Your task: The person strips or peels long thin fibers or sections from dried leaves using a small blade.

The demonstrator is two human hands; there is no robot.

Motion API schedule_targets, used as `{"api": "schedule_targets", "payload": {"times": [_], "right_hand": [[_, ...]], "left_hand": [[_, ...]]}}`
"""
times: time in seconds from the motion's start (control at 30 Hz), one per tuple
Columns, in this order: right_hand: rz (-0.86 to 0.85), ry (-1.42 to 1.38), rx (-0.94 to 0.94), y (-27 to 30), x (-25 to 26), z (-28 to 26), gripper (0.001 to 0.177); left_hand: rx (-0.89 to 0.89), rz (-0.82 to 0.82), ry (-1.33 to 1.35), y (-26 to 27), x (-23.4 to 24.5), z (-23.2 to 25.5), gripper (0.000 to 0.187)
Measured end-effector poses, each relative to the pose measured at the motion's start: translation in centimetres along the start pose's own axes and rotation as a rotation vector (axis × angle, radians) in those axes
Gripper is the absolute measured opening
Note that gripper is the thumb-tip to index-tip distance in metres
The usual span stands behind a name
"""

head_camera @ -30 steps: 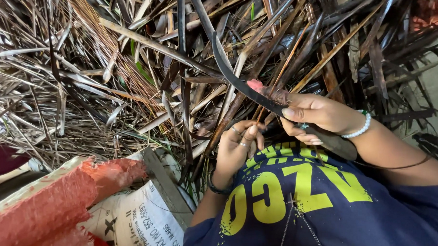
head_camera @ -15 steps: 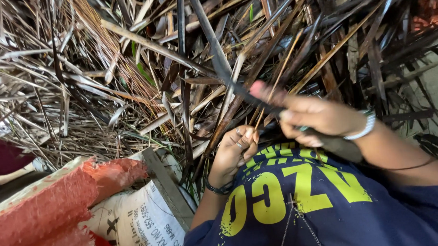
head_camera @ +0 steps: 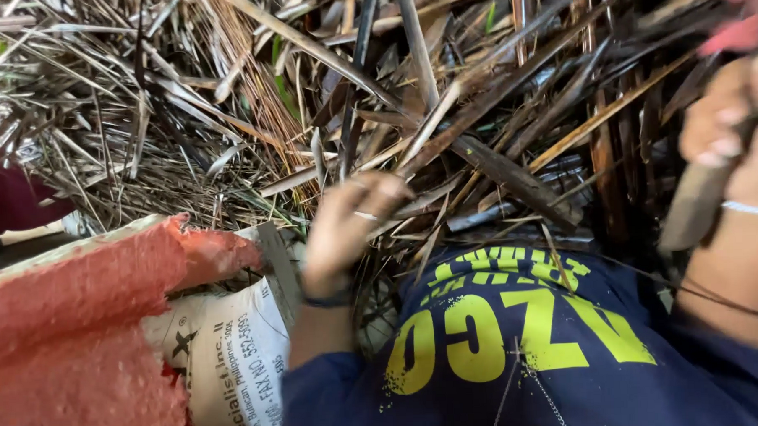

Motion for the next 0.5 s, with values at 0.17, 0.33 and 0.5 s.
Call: {"api": "schedule_targets", "payload": {"times": [0.17, 0.33, 0.5], "right_hand": [[1.124, 0.809, 0.341, -6.1, -8.2, 5.0, 0.04], [1.182, 0.84, 0.338, -6.5, -8.3, 5.3, 0.035], [1.179, 0.792, 0.331, -4.9, -7.2, 5.1, 0.035]], "left_hand": [[-0.507, 0.58, 0.277, 1.6, 11.3, 1.9, 0.022], [-0.33, 1.235, -0.369, 3.2, 20.7, -6.8, 0.017], [-0.071, 1.798, -1.102, 6.7, 25.8, -15.1, 0.019]]}}
Point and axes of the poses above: each hand's wrist, its own y-axis away from the middle knuckle, its own x-axis out of the back of the hand, z = x × y, the point moved 3 cm from there along -y, towards the middle knuckle, and after that the axes turned 8 degrees about z, right-handed, at the moved point
